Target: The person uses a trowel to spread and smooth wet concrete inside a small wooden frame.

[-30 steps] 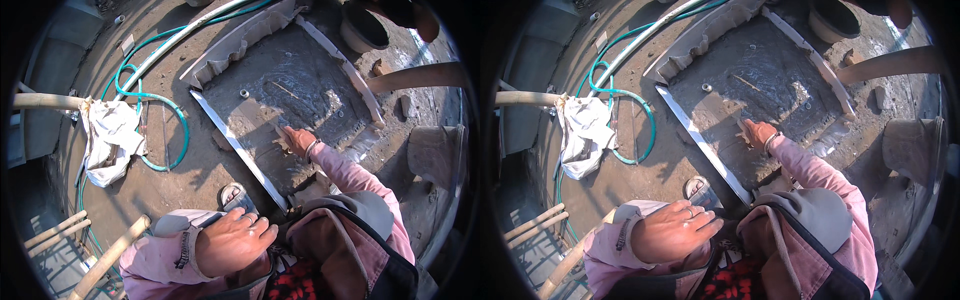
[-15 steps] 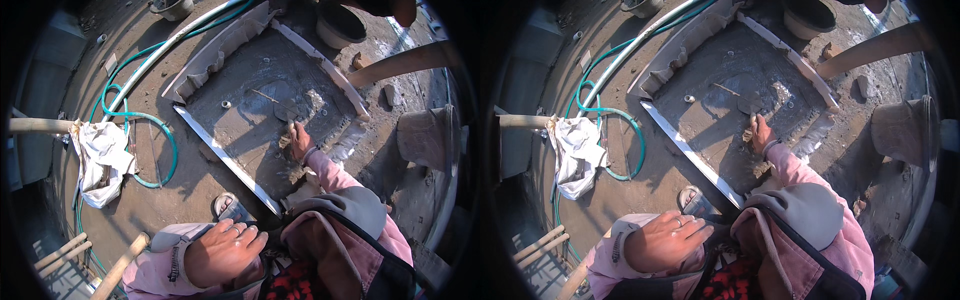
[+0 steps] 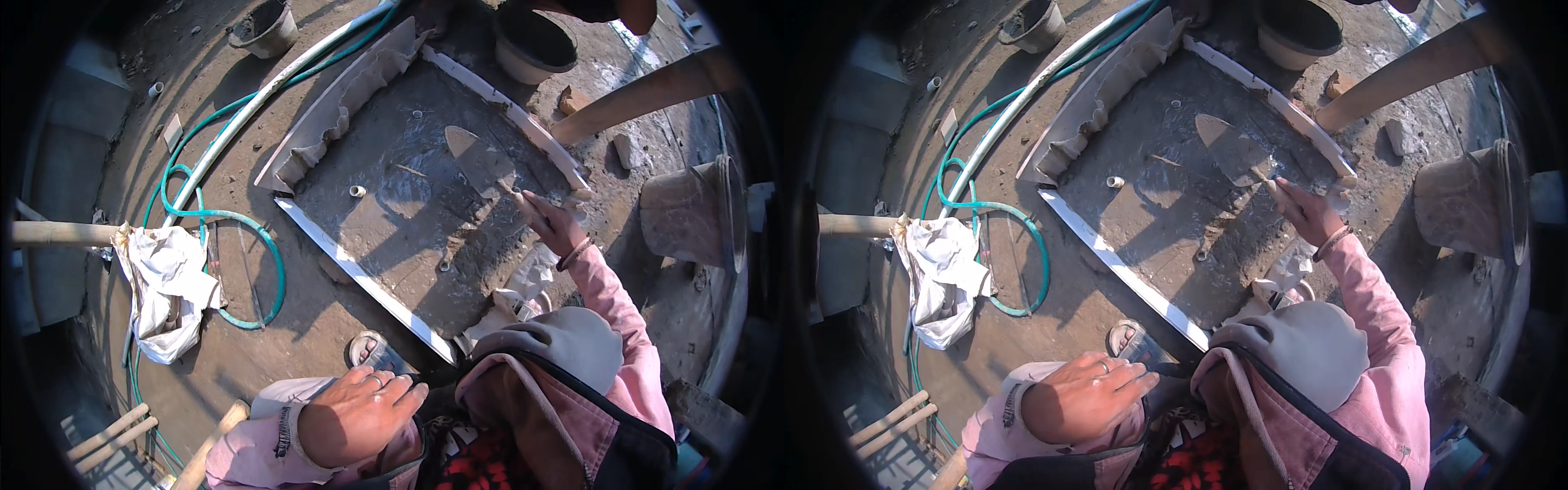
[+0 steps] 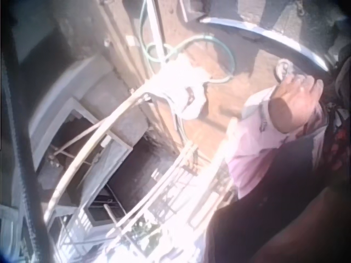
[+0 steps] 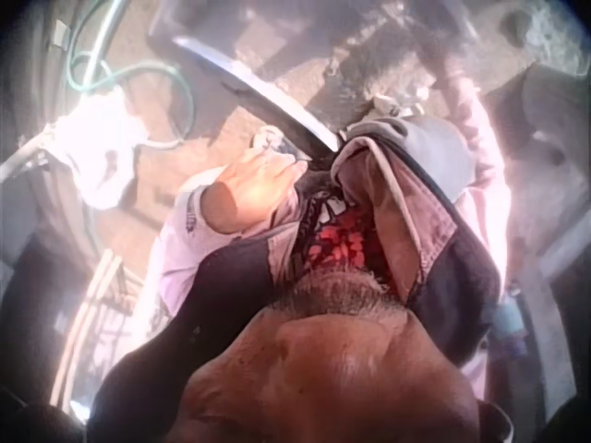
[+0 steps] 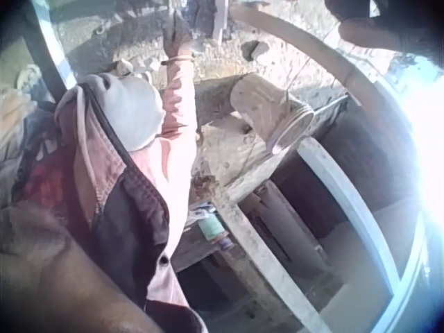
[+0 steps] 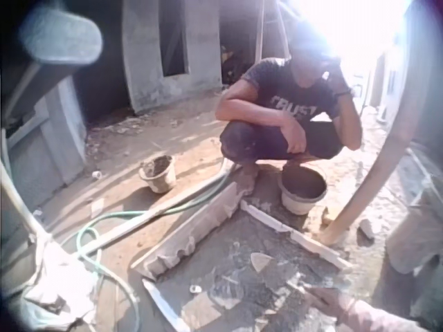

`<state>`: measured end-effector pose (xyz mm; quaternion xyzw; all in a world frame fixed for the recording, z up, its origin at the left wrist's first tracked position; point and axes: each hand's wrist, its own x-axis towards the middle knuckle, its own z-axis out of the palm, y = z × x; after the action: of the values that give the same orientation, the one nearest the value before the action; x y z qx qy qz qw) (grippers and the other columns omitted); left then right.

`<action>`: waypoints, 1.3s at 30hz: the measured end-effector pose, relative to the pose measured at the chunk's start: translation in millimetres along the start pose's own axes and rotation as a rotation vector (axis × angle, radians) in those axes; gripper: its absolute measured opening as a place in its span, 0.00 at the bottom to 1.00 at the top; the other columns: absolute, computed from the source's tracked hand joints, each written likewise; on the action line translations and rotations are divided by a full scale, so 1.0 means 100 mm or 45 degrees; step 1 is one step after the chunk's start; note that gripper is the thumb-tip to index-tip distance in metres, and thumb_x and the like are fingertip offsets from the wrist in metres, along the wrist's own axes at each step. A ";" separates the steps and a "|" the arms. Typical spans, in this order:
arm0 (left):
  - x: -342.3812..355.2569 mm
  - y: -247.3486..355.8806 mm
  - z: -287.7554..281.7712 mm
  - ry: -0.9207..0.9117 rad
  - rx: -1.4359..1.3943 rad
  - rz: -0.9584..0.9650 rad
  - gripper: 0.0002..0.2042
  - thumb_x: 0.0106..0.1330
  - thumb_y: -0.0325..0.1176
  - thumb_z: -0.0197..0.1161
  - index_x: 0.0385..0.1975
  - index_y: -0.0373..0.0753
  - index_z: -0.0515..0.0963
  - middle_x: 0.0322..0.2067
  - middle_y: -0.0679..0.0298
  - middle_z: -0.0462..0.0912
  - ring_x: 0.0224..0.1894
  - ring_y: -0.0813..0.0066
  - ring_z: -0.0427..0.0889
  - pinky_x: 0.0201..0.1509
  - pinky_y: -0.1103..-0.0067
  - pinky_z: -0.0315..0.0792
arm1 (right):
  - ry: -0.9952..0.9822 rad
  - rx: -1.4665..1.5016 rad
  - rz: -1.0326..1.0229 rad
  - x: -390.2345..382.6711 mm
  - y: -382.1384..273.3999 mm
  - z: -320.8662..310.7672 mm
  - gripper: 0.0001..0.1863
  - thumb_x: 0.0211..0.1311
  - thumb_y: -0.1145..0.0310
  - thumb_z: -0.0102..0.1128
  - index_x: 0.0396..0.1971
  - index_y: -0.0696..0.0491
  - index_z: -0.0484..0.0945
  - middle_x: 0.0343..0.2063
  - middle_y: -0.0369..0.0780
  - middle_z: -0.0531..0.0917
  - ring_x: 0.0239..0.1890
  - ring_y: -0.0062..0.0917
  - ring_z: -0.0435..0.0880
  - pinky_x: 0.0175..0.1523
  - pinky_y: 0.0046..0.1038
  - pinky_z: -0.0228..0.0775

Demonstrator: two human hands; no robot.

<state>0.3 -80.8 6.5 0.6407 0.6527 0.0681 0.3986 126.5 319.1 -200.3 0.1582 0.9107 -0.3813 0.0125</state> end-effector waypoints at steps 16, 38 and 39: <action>0.10 -0.04 -0.03 -0.096 -0.034 -0.158 0.20 0.70 0.37 0.54 0.59 0.37 0.69 0.55 0.53 0.78 0.55 0.56 0.78 0.60 0.65 0.68 | -0.023 -0.610 -0.022 1.33 0.59 0.35 0.18 0.70 0.58 0.48 0.56 0.43 0.76 0.40 0.49 0.84 0.43 0.46 0.84 0.49 0.44 0.76; 0.21 -0.06 -0.16 -0.211 -0.149 -0.158 0.21 0.71 0.37 0.52 0.62 0.38 0.66 0.58 0.53 0.74 0.57 0.54 0.76 0.61 0.63 0.67 | 0.092 -0.499 0.284 2.54 0.64 0.52 0.19 0.67 0.60 0.48 0.54 0.49 0.77 0.45 0.51 0.83 0.48 0.47 0.83 0.50 0.44 0.76; 0.24 -0.08 -0.17 -0.204 -0.139 -0.153 0.21 0.71 0.38 0.52 0.62 0.38 0.66 0.58 0.53 0.74 0.57 0.54 0.76 0.61 0.64 0.67 | 0.017 -0.545 0.353 2.61 0.56 0.52 0.19 0.67 0.61 0.47 0.54 0.50 0.77 0.46 0.50 0.83 0.49 0.47 0.82 0.51 0.44 0.76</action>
<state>-12.5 -54.0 2.8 0.5812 0.6512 0.0280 0.4872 -109.9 392.2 -313.6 0.2780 0.9404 -0.1733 0.0919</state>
